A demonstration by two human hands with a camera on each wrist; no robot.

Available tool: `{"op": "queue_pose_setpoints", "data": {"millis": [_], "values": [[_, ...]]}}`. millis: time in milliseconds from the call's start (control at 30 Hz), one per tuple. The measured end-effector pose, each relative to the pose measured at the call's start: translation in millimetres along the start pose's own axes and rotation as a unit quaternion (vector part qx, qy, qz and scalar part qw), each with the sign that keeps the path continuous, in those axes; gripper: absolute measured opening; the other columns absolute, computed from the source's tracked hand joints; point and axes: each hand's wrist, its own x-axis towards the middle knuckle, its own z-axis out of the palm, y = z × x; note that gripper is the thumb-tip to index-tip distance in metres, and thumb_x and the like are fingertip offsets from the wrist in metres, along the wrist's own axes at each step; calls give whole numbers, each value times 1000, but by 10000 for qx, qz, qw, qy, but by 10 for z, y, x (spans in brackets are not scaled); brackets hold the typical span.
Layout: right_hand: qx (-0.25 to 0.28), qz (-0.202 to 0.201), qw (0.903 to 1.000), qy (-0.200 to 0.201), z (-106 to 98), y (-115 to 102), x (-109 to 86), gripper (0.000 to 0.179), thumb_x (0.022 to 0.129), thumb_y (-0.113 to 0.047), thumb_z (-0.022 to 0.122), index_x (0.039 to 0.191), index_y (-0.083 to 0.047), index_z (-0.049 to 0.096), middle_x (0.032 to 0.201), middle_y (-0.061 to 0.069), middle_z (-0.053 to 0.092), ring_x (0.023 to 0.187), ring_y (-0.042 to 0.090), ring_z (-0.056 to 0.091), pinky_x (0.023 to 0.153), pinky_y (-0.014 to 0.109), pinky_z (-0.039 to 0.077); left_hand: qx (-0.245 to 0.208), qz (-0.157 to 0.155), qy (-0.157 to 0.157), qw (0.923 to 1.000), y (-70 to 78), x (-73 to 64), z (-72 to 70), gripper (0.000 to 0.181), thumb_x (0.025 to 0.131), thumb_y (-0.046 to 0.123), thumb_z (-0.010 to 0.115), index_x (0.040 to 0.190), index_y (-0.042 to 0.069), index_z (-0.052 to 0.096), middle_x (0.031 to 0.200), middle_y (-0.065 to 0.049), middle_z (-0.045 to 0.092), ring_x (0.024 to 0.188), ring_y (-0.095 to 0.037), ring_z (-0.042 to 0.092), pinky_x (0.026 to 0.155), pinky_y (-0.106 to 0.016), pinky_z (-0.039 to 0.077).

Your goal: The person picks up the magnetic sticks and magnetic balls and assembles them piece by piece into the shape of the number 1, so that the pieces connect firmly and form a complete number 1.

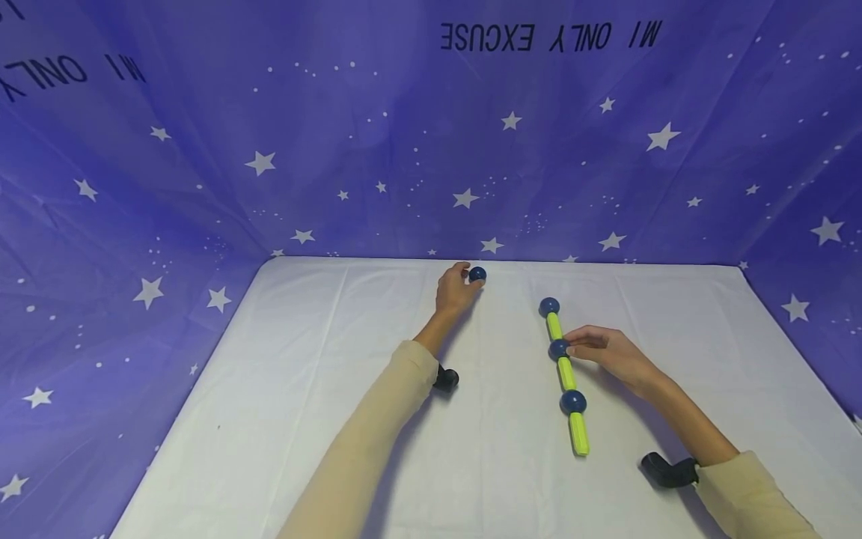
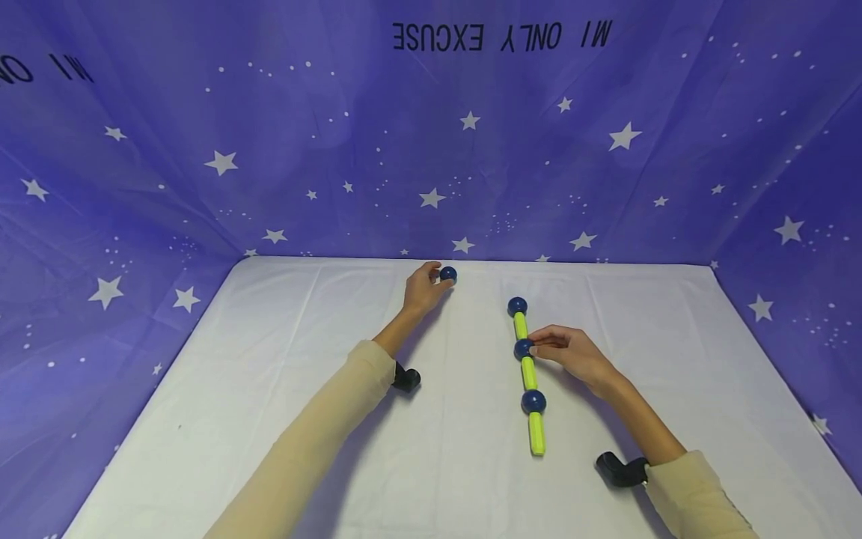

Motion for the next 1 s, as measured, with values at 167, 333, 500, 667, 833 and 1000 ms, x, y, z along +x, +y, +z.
{"op": "queue_pose_setpoints", "data": {"millis": [167,333,500,667,833,1000], "values": [[-22,4,10000,-14,-1,2,6,46,93,-29,72,126,1,63,124,18,64,127,42,47,100,63,32,146,-19,-30,9999,6,18,20,46,91,21,73,133,6,62,120,-12,68,116,-27,60,100,-36,45],[38,31,10000,-15,1,5,6,46,92,-29,73,126,0,63,125,18,63,128,42,46,102,63,30,164,-61,-56,9998,25,17,25,42,91,21,73,129,7,64,118,-11,68,114,-27,61,97,-37,47],[12,26,10000,-2,3,10,12,44,93,-29,72,126,0,63,125,18,63,128,42,46,102,63,30,36,-58,-80,9999,37,-21,25,41,90,22,73,128,8,65,115,-9,70,106,-24,63,91,-37,50],[-62,45,10000,36,2,18,13,45,92,-29,73,126,0,63,125,18,64,128,42,46,101,63,31,-180,113,-135,9997,52,-96,14,41,89,21,75,126,6,67,108,-8,70,96,-21,62,84,-33,50],[-146,33,9999,42,0,24,14,47,92,-30,73,126,0,63,124,18,65,127,42,47,99,62,33,-468,288,-251,9982,93,-185,14,38,89,17,76,124,3,67,102,-8,68,92,-19,61,82,-29,49],[-163,25,9999,44,3,12,13,46,92,-30,73,126,0,63,123,17,65,126,42,48,98,61,34,-694,382,-438,9959,150,-312,0,38,88,15,76,123,2,68,103,-9,69,92,-18,64,83,-27,51]]}}
